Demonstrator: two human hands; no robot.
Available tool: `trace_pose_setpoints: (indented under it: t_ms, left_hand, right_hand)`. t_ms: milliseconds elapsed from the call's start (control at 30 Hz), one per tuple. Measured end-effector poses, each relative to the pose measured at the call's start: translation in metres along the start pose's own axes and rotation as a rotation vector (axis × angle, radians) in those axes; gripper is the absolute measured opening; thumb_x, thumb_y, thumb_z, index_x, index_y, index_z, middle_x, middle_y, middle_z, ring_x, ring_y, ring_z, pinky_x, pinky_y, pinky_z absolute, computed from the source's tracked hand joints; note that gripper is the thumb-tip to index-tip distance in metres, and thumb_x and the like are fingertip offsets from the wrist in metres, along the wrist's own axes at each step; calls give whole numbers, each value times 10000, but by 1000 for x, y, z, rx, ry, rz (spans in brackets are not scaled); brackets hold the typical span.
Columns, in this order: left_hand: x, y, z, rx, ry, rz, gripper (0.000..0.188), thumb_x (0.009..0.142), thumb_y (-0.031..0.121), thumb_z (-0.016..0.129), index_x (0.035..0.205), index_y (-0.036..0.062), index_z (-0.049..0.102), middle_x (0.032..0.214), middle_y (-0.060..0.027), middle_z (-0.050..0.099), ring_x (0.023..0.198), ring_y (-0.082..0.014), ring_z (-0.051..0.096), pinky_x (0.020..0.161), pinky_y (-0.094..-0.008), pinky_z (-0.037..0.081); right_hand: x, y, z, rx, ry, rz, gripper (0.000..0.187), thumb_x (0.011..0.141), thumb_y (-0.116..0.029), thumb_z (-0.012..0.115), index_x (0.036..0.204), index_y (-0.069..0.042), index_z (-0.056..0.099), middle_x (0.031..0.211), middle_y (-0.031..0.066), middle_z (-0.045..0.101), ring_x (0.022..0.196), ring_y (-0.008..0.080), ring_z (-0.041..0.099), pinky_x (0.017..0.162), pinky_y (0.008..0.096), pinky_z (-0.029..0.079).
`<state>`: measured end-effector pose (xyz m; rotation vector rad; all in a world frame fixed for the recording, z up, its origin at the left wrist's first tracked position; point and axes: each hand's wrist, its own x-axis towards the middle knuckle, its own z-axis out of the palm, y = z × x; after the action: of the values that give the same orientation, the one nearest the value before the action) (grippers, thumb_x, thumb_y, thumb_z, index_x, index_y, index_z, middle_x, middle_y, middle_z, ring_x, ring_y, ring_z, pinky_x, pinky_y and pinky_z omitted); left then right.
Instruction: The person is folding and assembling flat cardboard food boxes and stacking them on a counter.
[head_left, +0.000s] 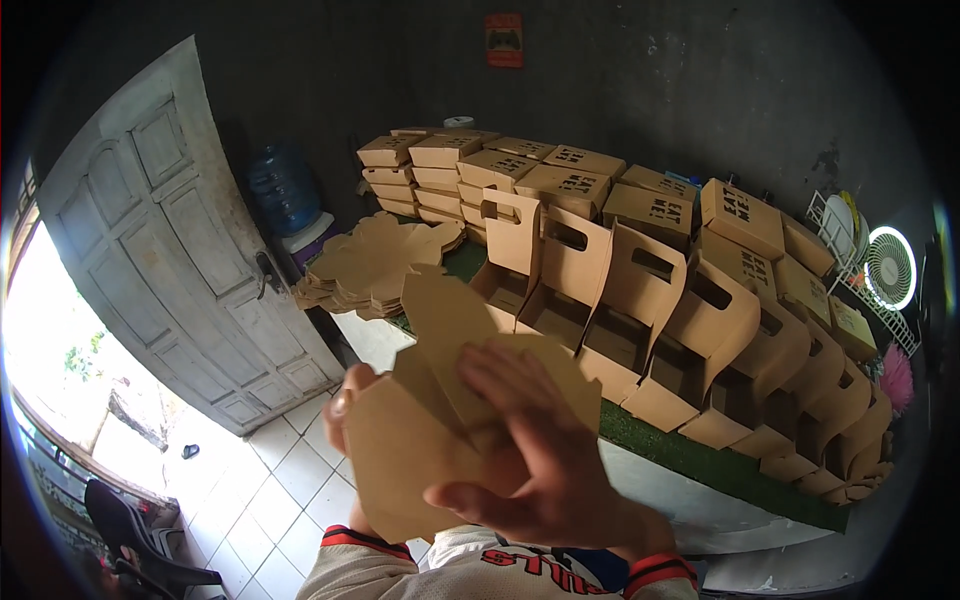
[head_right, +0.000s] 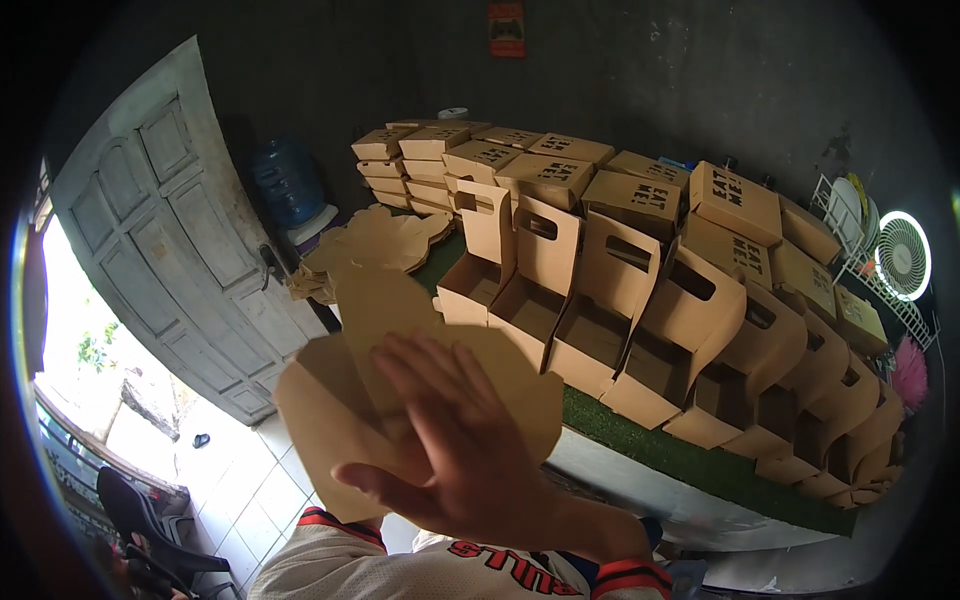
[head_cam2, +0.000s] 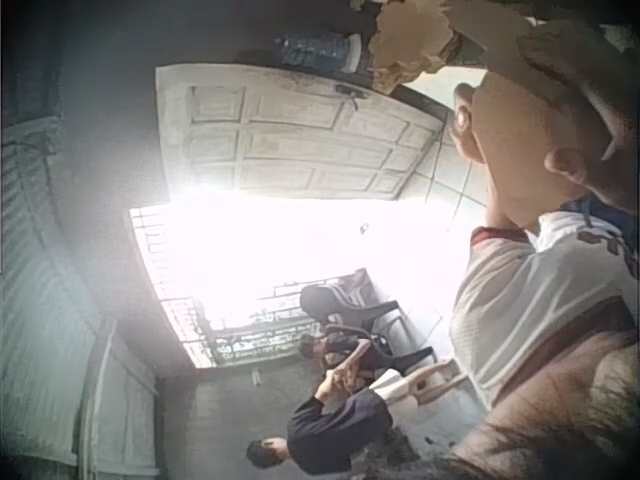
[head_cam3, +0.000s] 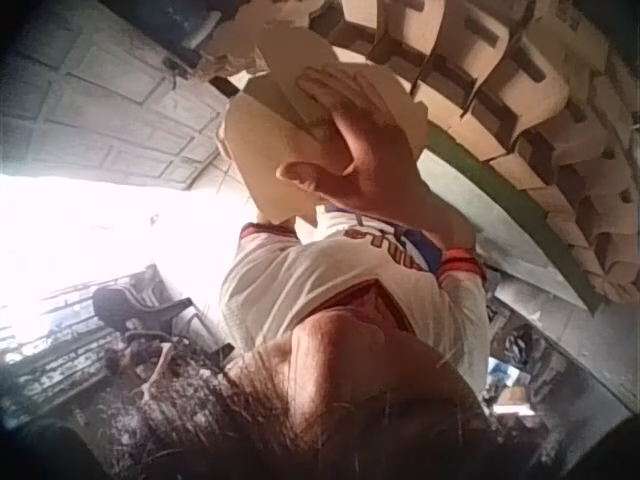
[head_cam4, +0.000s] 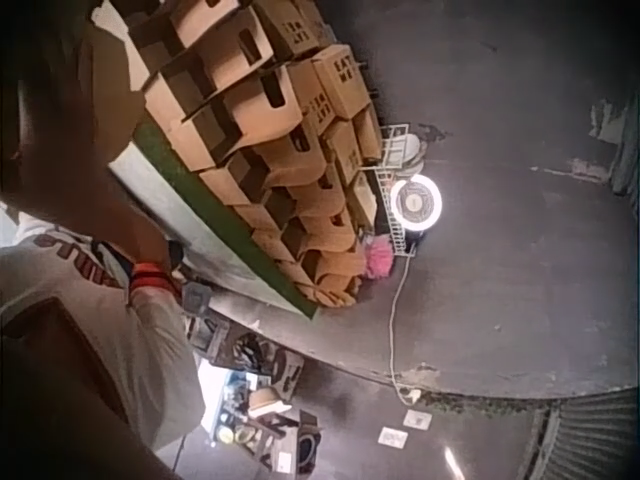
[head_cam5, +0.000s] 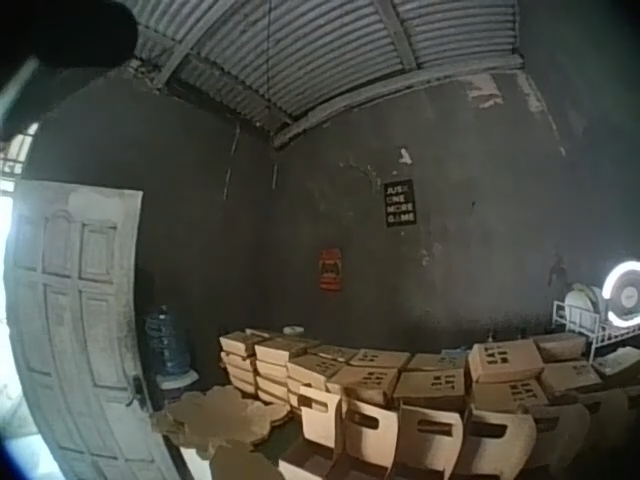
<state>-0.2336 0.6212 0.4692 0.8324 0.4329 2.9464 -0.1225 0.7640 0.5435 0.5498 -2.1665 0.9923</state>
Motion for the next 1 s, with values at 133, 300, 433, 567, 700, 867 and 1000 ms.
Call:
trace_pose_setpoints:
  t_ms: [133, 300, 433, 567, 700, 867, 1000]
  left_hand:
    - [-6, -19, 10, 200, -1, -120, 317, 984, 312, 418, 770, 79, 437, 594, -1, 447, 574, -105, 429, 517, -297, 374]
    - [-1, -26, -7, 236, -31, -104, 343, 964, 303, 471, 822, -5, 524, 672, -35, 540, 637, -118, 506, 575, -290, 423]
    - [16, 17, -39, 506, -377, 73, 359, 918, 244, 632, 1066, -83, 607, 1059, -157, 635, 947, -237, 624, 816, -343, 492]
    - [5, 68, -59, 524, -745, -21, 489, 840, 289, 719, 1129, -85, 595, 1147, -178, 607, 1042, -269, 593, 877, -358, 471]
    - [-14, 80, -61, 590, -756, 79, 643, 762, 334, 807, 1193, -87, 582, 1235, -199, 579, 1138, -301, 563, 938, -374, 451]
    - [-15, 68, -47, 670, -722, 90, 850, 664, 390, 916, 1273, -89, 567, 1345, -225, 544, 1258, -341, 525, 1015, -393, 425]
    - [-9, 52, -34, 656, -731, -176, 778, 661, 252, 930, 1264, -85, 572, 1327, -211, 560, 1224, -326, 551, 994, -406, 447]
  right_hand:
    - [-6, 4, 13, 78, 64, 62, 499, 912, -299, 686, 1257, 36, 551, 1290, 251, 578, 1196, 408, 573, 1040, 576, 376]
    - [-9, 15, -2, 175, 149, 154, 270, 942, -139, 625, 1171, 1, 657, 1153, 171, 681, 1117, 357, 644, 1108, 554, 328]
    - [-7, 15, -17, -127, -53, -201, 284, 892, -187, 682, 1171, -139, 696, 1227, 19, 667, 1223, 245, 595, 1108, 561, 308]
    - [-13, 9, 0, -230, -231, -505, 177, 887, -177, 613, 1009, -100, 715, 1217, 27, 625, 1362, 227, 456, 1098, 582, 297]
    - [-18, 13, 17, -208, -288, -560, 182, 892, -200, 662, 1059, -183, 732, 1302, -63, 585, 1324, 134, 492, 1079, 412, 383]
    - [-19, 28, 17, -178, -258, -475, 192, 857, -238, 719, 1032, -162, 742, 1260, -36, 653, 1272, 149, 545, 1134, 464, 279]
    - [-27, 30, 15, -263, -190, -387, 189, 862, -265, 728, 1018, -160, 747, 1278, -1, 652, 1277, 200, 546, 1162, 492, 194]
